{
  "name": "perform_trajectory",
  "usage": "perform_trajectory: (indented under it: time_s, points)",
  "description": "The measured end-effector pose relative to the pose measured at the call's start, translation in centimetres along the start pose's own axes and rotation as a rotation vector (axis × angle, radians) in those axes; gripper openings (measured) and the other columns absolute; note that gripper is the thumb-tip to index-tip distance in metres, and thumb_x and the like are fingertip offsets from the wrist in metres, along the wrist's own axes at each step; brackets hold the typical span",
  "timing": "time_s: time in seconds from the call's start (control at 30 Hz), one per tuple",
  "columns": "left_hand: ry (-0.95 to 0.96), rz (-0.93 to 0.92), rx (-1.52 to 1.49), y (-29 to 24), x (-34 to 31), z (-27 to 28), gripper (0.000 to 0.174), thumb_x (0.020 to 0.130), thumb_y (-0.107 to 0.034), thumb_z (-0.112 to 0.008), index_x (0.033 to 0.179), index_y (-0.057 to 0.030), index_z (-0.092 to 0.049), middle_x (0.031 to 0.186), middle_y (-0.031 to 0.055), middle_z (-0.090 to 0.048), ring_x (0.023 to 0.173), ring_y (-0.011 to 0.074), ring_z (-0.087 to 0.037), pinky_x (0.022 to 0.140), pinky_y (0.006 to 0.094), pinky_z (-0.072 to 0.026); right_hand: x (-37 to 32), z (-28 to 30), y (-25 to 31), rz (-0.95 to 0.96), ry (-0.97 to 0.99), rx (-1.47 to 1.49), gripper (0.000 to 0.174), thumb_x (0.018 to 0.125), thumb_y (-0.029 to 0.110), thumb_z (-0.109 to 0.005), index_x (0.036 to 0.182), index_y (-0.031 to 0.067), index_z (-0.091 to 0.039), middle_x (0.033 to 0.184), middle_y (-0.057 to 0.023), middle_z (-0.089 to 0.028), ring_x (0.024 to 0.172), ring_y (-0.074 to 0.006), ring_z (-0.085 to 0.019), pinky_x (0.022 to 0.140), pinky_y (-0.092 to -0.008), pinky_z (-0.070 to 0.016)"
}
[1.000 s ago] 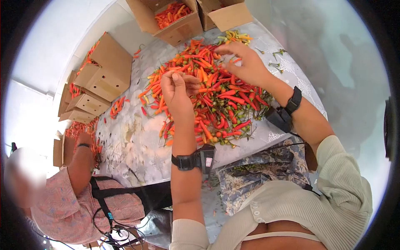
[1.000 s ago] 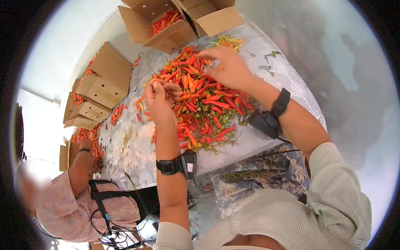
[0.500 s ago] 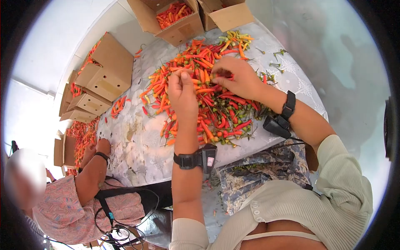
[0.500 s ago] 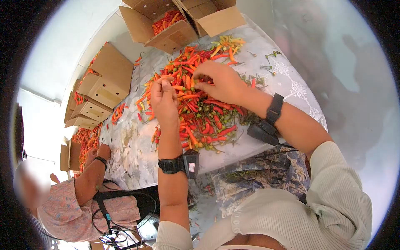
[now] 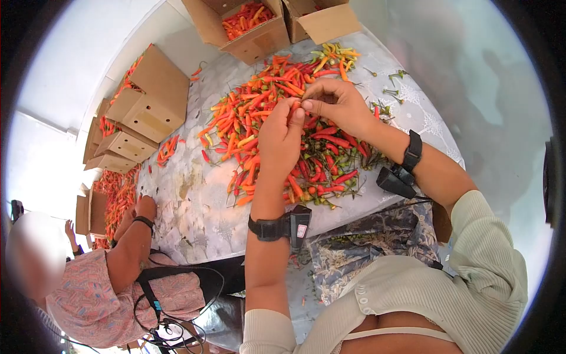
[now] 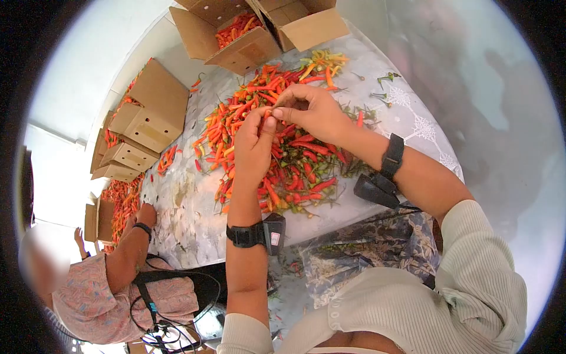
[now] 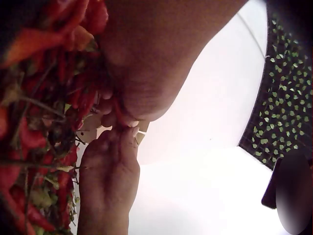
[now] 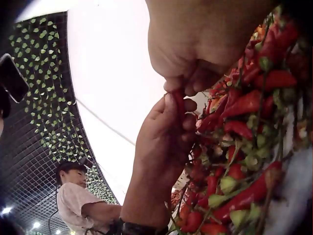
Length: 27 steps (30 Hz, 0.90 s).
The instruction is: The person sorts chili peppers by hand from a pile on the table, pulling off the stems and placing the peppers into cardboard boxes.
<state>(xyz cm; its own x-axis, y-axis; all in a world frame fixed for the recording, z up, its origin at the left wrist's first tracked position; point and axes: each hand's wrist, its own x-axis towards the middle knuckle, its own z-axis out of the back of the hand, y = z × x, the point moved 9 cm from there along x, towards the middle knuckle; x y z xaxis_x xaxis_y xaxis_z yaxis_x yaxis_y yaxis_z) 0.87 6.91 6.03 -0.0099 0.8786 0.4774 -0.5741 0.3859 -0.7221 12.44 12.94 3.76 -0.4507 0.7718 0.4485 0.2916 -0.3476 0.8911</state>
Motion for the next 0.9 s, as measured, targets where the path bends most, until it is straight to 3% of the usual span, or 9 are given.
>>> perform_trajectory:
  time_s: [0.27,0.47,0.67,0.77,0.9]
  points:
    - [0.046,-0.036,0.066,-0.6,-0.1,-0.2,0.020,0.095,-0.019,-0.053,0.105,-0.0020,-0.057,0.081,0.0104,-0.062,0.071,0.0219,-0.061,0.067,0.0329,-0.0473,0.5,0.5,-1.2,-0.075,0.011,-0.033,0.020,0.088,0.025,-0.069,0.086,0.0048,-0.066,0.071,0.0057,-0.056,0.066,-0.0031,-0.048,0.059,-0.0213,-0.0392]
    - [0.077,-0.033,0.016,-0.2,-0.1,-0.6,0.019,0.095,-0.017,-0.053,0.105,-0.0007,-0.057,0.079,0.0100,-0.062,0.068,0.0190,-0.062,0.063,0.0314,-0.0474,0.0,0.2,-2.2,-0.329,0.098,0.132,0.020,0.090,0.028,-0.065,0.081,0.0100,-0.064,0.068,0.0079,-0.054,0.058,-0.0016,-0.042,0.052,-0.0185,-0.0320]
    - [0.074,0.021,-0.177,0.0,-0.1,-0.8,0.018,0.098,-0.017,-0.047,0.106,-0.0004,-0.052,0.082,0.0084,-0.064,0.066,0.0140,-0.060,0.060,0.0274,-0.0477,0.1,0.4,-2.2,-0.314,0.048,0.333,0.021,0.092,0.030,-0.062,0.082,0.0109,-0.062,0.068,0.0067,-0.053,0.058,-0.0024,-0.042,0.051,-0.0195,-0.0322]
    - [-0.038,0.083,-0.276,0.8,0.1,0.6,0.017,0.099,-0.016,-0.045,0.107,-0.0015,-0.049,0.081,0.0067,-0.063,0.063,0.0107,-0.057,0.056,0.0242,-0.0458,0.5,3.1,-1.3,-0.244,-0.165,0.169,0.019,0.091,0.026,-0.064,0.088,0.0077,-0.062,0.070,0.0044,-0.055,0.061,-0.0037,-0.047,0.053,-0.0208,-0.0368]
    - [-0.211,0.113,-0.379,1.9,0.0,2.0,0.016,0.099,-0.016,-0.045,0.108,-0.0027,-0.049,0.076,0.0042,-0.059,0.058,0.0064,-0.049,0.051,0.0211,-0.0415,1.0,5.9,-0.1,0.004,-0.329,-0.397,0.018,0.084,0.014,-0.067,0.098,0.0047,-0.062,0.080,-0.0034,-0.061,0.071,-0.0139,-0.058,0.062,-0.0288,-0.0464]
